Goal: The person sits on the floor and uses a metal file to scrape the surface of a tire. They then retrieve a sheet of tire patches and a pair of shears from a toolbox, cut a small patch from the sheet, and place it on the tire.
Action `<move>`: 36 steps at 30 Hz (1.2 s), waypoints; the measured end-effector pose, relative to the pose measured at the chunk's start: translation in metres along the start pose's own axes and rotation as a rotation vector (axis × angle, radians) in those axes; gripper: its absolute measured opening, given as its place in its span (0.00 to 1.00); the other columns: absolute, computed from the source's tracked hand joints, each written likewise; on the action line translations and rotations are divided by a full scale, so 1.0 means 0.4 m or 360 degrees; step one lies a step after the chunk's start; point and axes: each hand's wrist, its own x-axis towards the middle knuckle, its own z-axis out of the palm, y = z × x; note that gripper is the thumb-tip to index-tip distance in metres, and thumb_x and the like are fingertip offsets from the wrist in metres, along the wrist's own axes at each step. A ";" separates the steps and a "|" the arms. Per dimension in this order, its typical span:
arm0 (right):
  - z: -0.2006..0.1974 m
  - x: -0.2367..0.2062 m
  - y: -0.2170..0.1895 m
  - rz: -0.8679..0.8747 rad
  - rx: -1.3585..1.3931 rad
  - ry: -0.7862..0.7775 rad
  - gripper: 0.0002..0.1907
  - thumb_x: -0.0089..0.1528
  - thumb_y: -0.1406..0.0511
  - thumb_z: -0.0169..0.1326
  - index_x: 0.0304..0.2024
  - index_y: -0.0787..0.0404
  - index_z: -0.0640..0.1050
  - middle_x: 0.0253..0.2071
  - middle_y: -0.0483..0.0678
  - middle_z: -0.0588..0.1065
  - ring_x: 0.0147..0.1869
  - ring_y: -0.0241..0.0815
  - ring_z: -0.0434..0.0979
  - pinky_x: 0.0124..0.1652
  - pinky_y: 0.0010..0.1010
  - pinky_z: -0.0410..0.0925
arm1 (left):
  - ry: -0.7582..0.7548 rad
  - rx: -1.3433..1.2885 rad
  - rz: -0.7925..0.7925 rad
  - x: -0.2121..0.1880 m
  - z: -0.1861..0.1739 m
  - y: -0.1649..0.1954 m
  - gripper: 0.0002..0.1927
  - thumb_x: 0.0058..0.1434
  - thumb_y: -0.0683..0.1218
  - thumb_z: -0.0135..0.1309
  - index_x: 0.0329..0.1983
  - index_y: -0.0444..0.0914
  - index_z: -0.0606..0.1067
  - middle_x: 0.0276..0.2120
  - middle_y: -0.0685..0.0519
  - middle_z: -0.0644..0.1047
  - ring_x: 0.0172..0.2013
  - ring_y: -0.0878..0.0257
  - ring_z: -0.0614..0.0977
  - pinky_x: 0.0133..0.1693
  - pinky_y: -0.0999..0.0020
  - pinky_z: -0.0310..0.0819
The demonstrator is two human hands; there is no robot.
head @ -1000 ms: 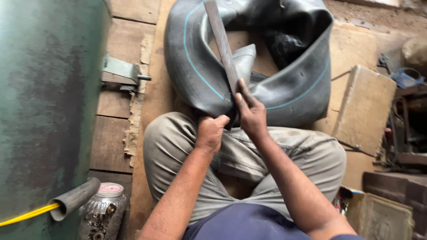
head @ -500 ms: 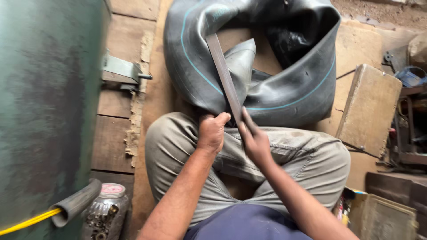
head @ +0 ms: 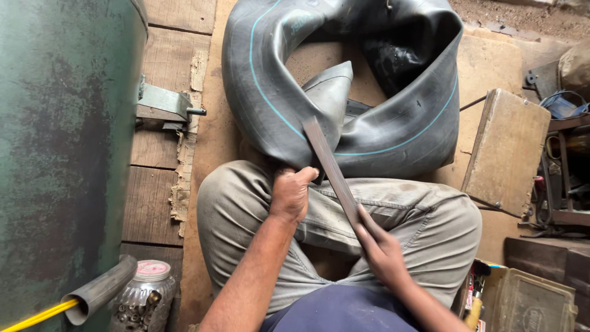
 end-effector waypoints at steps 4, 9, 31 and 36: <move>0.105 0.183 -0.153 -0.1034 -0.0001 0.0019 0.24 0.71 0.63 0.49 0.68 0.66 0.68 0.63 0.57 0.76 0.66 0.39 0.74 0.63 0.27 0.63 | -0.0046 0.0154 -0.0049 0.017 -0.005 0.008 0.09 0.57 0.33 0.56 0.41 0.24 0.78 0.41 0.50 0.79 0.42 0.60 0.78 0.49 0.64 0.71; 0.096 0.277 -0.233 -0.1070 0.0211 0.0192 0.26 0.69 0.63 0.51 0.68 0.66 0.70 0.64 0.54 0.76 0.63 0.37 0.72 0.61 0.26 0.65 | -0.0030 0.0186 -0.0011 0.006 0.026 0.038 0.16 0.49 0.32 0.55 0.42 0.30 0.78 0.41 0.53 0.79 0.43 0.63 0.79 0.50 0.69 0.71; 0.005 0.146 -0.128 -0.0582 0.0027 0.0147 0.27 0.69 0.61 0.49 0.71 0.58 0.68 0.54 0.54 0.80 0.45 0.33 0.70 0.45 0.27 0.67 | 0.0079 0.0037 -0.0166 0.030 0.003 0.001 0.05 0.50 0.32 0.55 0.30 0.26 0.79 0.34 0.51 0.80 0.39 0.62 0.80 0.47 0.68 0.72; -0.003 -0.007 0.018 -0.0796 -0.0208 0.0039 0.26 0.68 0.64 0.50 0.68 0.64 0.69 0.58 0.58 0.78 0.60 0.38 0.74 0.56 0.28 0.65 | 0.0085 -0.0006 -0.0189 0.042 -0.010 -0.020 0.05 0.50 0.32 0.55 0.29 0.25 0.79 0.34 0.50 0.80 0.39 0.61 0.80 0.48 0.68 0.71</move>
